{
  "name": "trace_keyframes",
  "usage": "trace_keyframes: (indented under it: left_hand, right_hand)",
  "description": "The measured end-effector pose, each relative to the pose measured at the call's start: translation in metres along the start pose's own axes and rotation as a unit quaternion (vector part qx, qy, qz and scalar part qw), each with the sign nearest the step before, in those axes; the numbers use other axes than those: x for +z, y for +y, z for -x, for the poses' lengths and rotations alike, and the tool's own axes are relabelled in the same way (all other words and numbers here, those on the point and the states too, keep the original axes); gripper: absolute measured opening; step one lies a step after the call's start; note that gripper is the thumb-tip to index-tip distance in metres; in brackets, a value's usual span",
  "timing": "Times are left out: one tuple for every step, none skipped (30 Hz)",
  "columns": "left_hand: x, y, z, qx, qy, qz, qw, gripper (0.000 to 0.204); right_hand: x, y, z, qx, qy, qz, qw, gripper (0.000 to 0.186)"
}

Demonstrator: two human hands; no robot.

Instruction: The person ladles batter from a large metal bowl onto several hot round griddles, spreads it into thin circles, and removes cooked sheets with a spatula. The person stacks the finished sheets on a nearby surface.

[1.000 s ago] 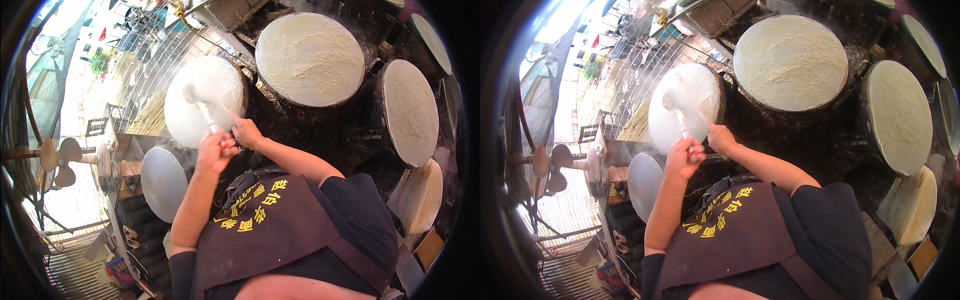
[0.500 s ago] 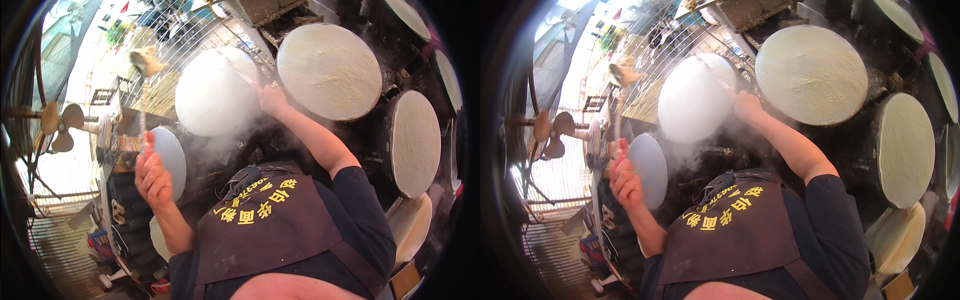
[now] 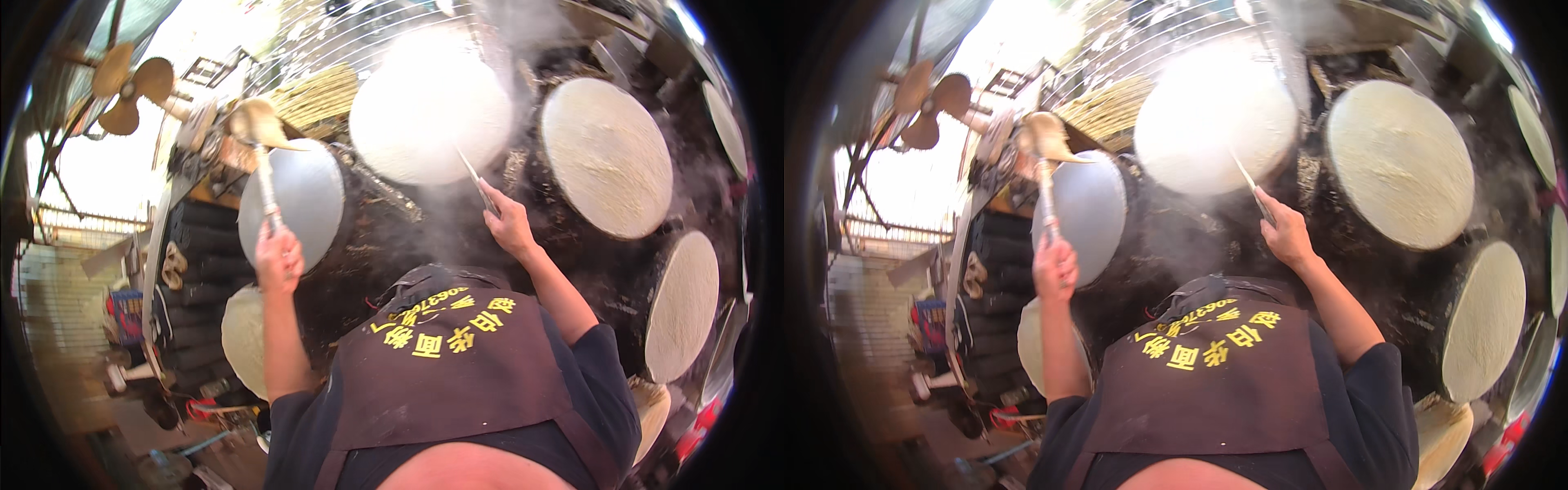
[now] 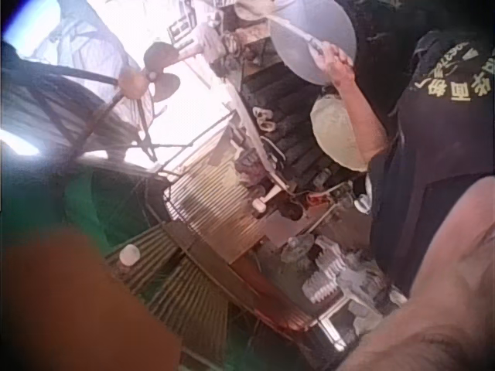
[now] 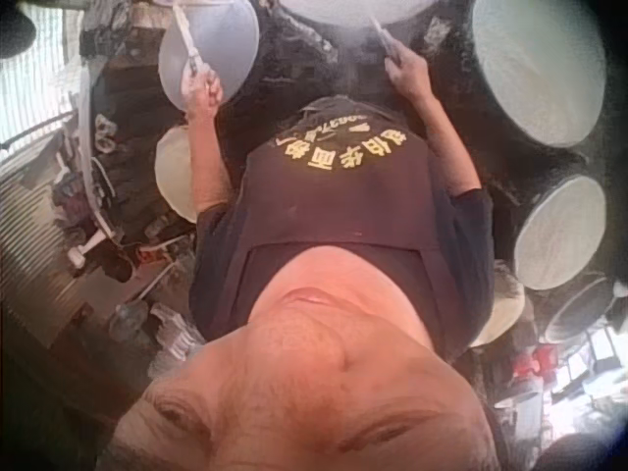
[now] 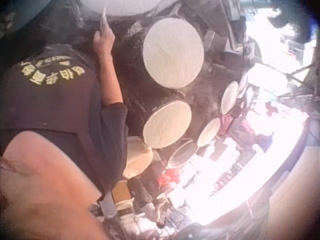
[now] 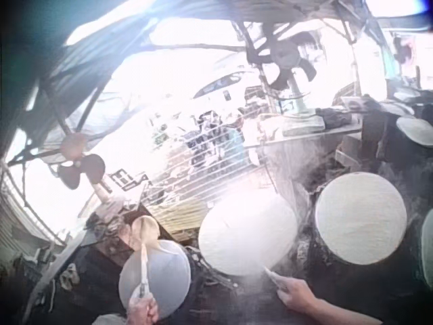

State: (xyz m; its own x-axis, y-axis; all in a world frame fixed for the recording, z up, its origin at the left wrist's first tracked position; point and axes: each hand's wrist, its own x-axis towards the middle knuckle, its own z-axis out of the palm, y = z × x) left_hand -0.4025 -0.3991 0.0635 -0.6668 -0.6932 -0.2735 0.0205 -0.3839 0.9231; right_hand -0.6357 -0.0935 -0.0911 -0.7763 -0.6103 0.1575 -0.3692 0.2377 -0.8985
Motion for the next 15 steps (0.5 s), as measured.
trace_keyframes:
  left_hand:
    - [-0.010,-0.014,-0.008,-0.002,0.053,-0.082,0.995,0.050]
    - [-0.022,-0.027,-0.014,0.010,0.076,-0.130,0.989,0.051]
    - [-0.035,-0.037,-0.021,0.019,0.094,-0.178,0.979,0.052]
    - [-0.046,-0.048,-0.025,0.034,0.105,-0.233,0.966,0.052]
    - [-0.060,-0.056,-0.029,0.048,0.115,-0.288,0.949,0.052]
    - [-0.081,-0.066,-0.032,0.065,0.109,-0.352,0.928,0.055]
    - [-0.099,-0.068,-0.033,0.150,0.127,-0.447,0.873,0.057]
    - [-0.118,-0.068,-0.036,0.230,0.144,-0.535,0.800,0.059]
    - [-0.134,-0.065,-0.037,0.303,0.158,-0.614,0.712,0.061]
    - [-0.129,-0.049,-0.034,0.224,0.192,-0.648,0.703,0.063]
    - [-0.124,-0.020,-0.028,0.148,0.212,-0.680,0.686,0.064]
    - [-0.134,0.000,-0.021,0.166,0.241,-0.688,0.664,0.065]
    - [-0.146,0.017,-0.016,0.184,0.267,-0.695,0.642,0.066]
    - [-0.157,0.031,-0.014,0.223,0.295,-0.668,0.646,0.066]
    - [-0.171,0.044,-0.010,0.260,0.324,-0.641,0.645,0.066]
  right_hand:
    - [0.009,-0.011,0.001,0.005,-0.037,0.011,0.999,0.061]
    - [0.022,-0.016,0.003,-0.017,-0.053,0.001,0.998,0.062]
    - [0.035,-0.029,0.001,-0.050,-0.062,0.024,0.997,0.061]
    - [0.050,-0.034,0.000,-0.058,-0.069,0.029,0.995,0.061]
    - [0.066,-0.037,-0.002,-0.067,-0.076,0.034,0.994,0.060]
    - [0.081,-0.042,-0.003,-0.051,-0.088,0.027,0.994,0.058]
    - [0.098,-0.046,-0.006,-0.066,-0.089,0.034,0.993,0.057]
    - [0.114,-0.050,-0.009,-0.072,-0.092,0.037,0.993,0.056]
    - [0.131,-0.055,-0.013,-0.076,-0.095,0.039,0.992,0.056]
    - [0.141,-0.051,-0.022,-0.084,-0.094,0.034,0.991,0.056]
    - [0.152,-0.056,-0.026,-0.085,-0.084,0.026,0.992,0.055]
    - [0.162,-0.069,-0.031,-0.032,-0.122,0.039,0.991,0.056]
    - [0.178,-0.074,-0.036,-0.037,-0.113,0.030,0.992,0.056]
    - [0.194,-0.072,-0.043,-0.033,-0.109,0.042,0.993,0.057]
    - [0.211,-0.073,-0.050,-0.029,-0.107,0.050,0.993,0.057]
